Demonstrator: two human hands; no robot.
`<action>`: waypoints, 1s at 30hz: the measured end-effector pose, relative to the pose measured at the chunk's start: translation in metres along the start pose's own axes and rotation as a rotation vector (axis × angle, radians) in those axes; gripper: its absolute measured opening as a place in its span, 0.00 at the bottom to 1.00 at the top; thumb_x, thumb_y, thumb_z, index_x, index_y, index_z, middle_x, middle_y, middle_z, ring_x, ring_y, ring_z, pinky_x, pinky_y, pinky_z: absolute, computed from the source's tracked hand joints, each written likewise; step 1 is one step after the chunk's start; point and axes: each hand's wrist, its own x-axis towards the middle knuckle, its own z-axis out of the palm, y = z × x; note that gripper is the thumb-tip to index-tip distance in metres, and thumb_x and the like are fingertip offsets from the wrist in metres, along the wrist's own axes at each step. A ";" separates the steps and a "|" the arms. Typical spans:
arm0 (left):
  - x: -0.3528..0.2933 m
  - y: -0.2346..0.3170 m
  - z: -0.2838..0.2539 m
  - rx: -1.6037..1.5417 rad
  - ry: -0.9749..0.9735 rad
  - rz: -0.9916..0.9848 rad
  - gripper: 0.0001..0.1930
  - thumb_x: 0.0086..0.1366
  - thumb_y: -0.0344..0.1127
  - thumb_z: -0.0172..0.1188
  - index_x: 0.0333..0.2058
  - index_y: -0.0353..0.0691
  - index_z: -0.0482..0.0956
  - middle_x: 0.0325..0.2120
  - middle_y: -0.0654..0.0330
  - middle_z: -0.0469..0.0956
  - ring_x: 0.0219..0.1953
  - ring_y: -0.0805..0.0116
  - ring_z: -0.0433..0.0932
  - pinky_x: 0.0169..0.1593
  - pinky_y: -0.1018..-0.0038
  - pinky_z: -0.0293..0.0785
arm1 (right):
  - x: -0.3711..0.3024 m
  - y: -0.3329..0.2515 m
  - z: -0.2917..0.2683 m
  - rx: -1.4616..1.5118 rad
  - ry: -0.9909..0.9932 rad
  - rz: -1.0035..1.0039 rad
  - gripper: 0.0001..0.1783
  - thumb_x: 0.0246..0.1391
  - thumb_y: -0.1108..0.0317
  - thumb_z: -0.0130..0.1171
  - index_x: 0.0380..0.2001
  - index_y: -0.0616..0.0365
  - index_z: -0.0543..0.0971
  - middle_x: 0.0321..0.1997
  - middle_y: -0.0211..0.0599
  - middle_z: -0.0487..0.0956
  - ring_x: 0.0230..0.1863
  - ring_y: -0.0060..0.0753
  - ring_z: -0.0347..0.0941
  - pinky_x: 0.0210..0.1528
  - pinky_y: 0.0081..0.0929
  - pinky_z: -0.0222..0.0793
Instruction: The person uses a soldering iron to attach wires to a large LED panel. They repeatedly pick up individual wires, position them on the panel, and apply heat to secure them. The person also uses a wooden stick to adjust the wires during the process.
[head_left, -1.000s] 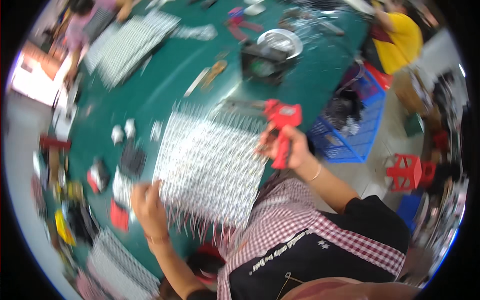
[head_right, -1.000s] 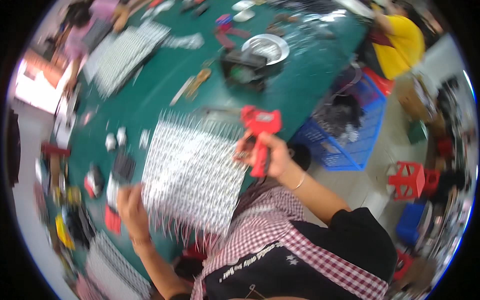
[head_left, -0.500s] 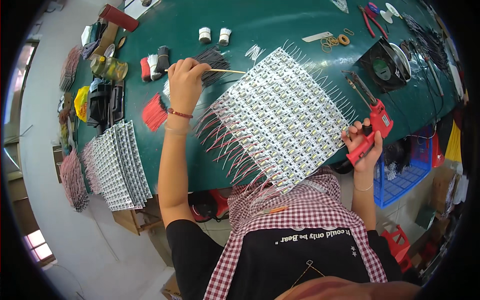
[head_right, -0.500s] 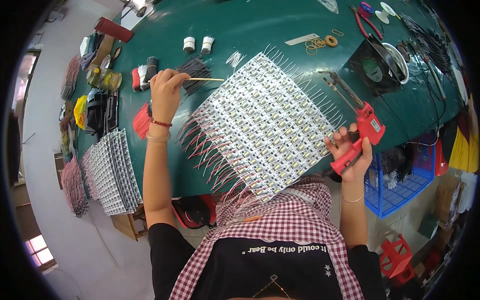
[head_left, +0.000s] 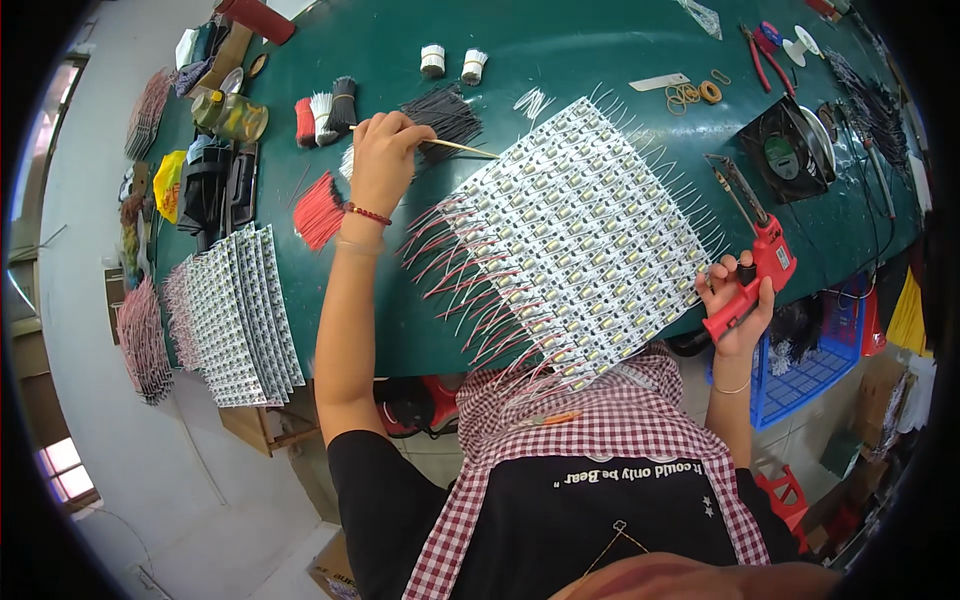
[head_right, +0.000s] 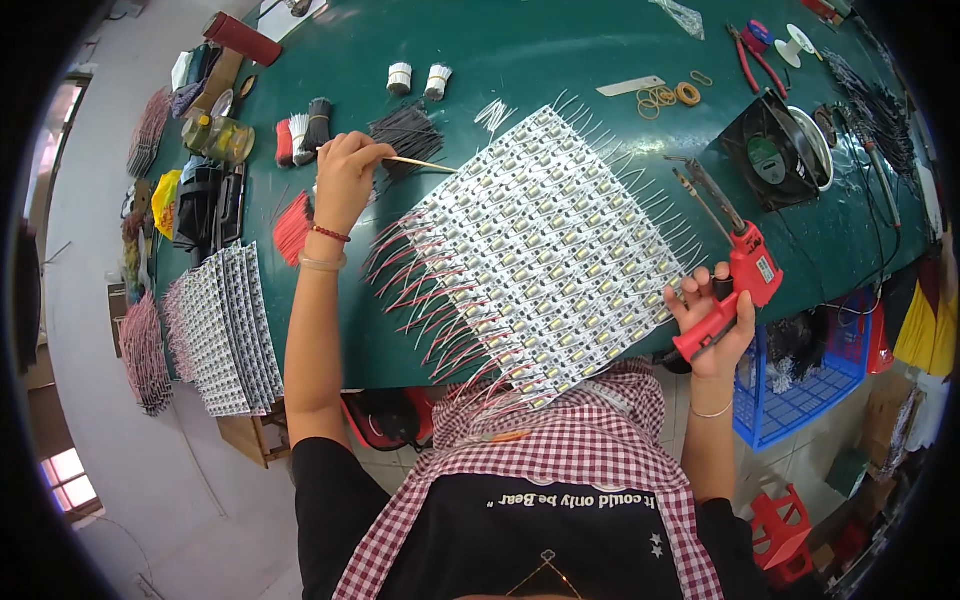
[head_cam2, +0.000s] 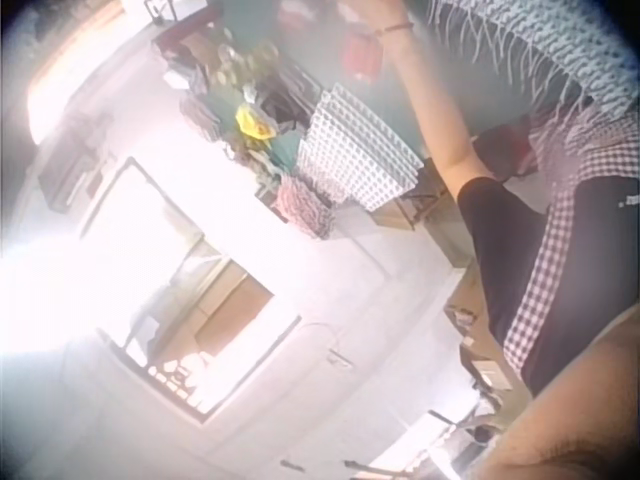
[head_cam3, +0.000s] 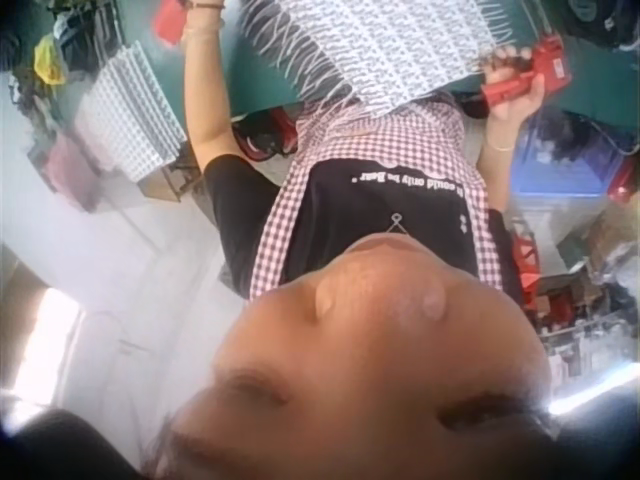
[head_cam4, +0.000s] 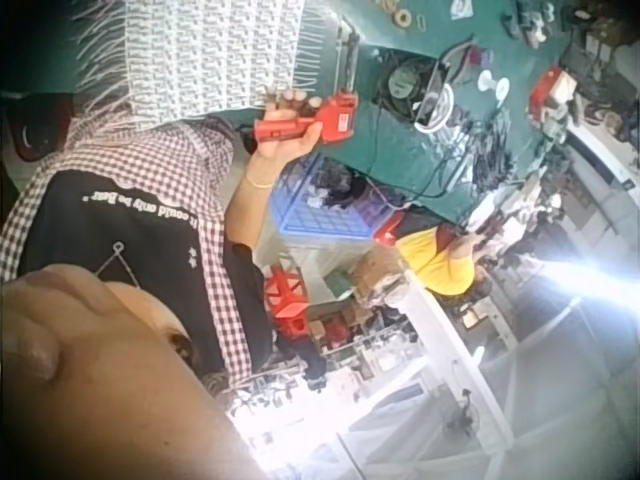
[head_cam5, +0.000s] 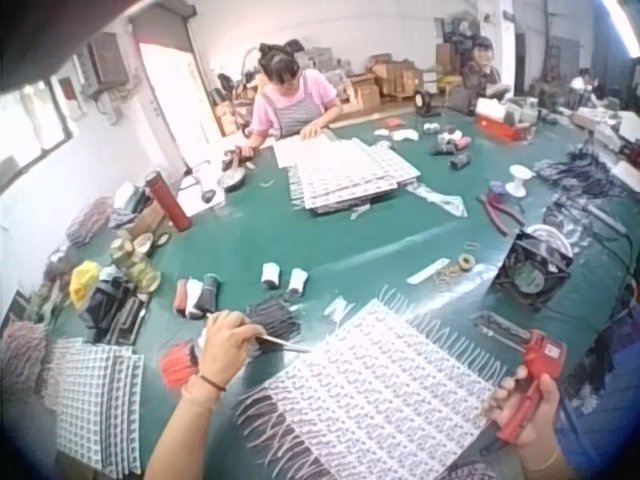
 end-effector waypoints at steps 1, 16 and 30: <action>0.002 0.001 0.000 -0.001 -0.004 0.010 0.07 0.56 0.26 0.59 0.31 0.46 0.83 0.25 0.65 0.72 0.34 0.64 0.71 0.44 0.68 0.62 | 0.000 -0.001 0.000 -0.001 -0.001 0.000 0.19 0.58 0.53 0.57 0.46 0.52 0.68 0.44 0.35 0.71 0.50 0.36 0.69 0.62 0.53 0.61; 0.015 -0.001 0.006 -0.171 -0.116 0.019 0.05 0.57 0.27 0.60 0.29 0.46 0.83 0.28 0.67 0.76 0.38 0.64 0.72 0.45 0.69 0.62 | 0.001 -0.003 0.000 0.041 0.000 -0.002 0.20 0.58 0.55 0.58 0.47 0.53 0.68 0.45 0.37 0.71 0.50 0.36 0.69 0.63 0.52 0.61; 0.020 0.012 0.024 -0.256 -0.151 0.099 0.06 0.55 0.27 0.61 0.28 0.48 0.83 0.28 0.68 0.75 0.37 0.64 0.70 0.46 0.68 0.62 | 0.000 -0.005 0.003 0.051 -0.040 0.000 0.19 0.60 0.57 0.56 0.48 0.55 0.67 0.45 0.38 0.69 0.51 0.36 0.67 0.63 0.49 0.60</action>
